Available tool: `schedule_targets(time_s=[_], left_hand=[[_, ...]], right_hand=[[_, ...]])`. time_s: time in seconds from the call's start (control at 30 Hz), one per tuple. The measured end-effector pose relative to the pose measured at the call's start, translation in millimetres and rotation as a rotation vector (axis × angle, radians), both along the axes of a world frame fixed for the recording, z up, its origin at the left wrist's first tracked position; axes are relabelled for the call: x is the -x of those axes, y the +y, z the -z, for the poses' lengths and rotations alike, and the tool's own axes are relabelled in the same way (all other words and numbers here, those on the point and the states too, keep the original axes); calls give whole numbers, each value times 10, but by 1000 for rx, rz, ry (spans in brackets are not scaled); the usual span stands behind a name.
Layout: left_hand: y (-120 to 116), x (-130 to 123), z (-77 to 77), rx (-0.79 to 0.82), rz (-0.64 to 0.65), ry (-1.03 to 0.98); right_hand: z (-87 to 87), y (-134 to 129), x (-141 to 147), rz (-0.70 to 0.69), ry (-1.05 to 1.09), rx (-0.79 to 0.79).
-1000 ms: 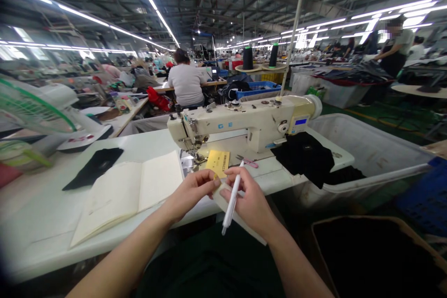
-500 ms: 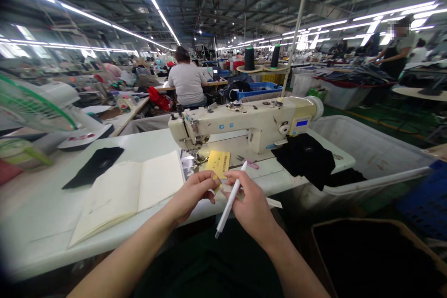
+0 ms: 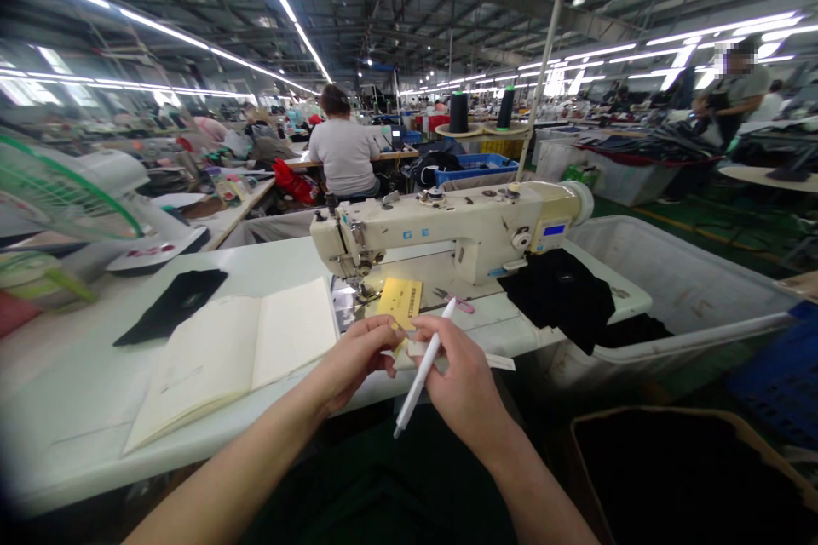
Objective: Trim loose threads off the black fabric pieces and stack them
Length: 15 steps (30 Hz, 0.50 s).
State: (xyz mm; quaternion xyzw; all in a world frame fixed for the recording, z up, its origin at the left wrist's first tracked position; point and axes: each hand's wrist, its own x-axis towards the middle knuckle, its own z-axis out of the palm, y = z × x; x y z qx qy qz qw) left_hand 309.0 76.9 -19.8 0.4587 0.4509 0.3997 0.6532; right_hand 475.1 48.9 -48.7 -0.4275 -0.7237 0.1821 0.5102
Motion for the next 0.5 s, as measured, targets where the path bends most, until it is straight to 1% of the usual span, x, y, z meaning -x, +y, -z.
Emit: schedule_targets(time_s=[0.27, 0.5], left_hand=[[25, -39, 37, -38, -39, 33], [26, -64, 35, -23, -37, 6]], right_hand=[[27, 9, -12, 43, -99, -120], [-44, -24, -7, 42, -162, -184]])
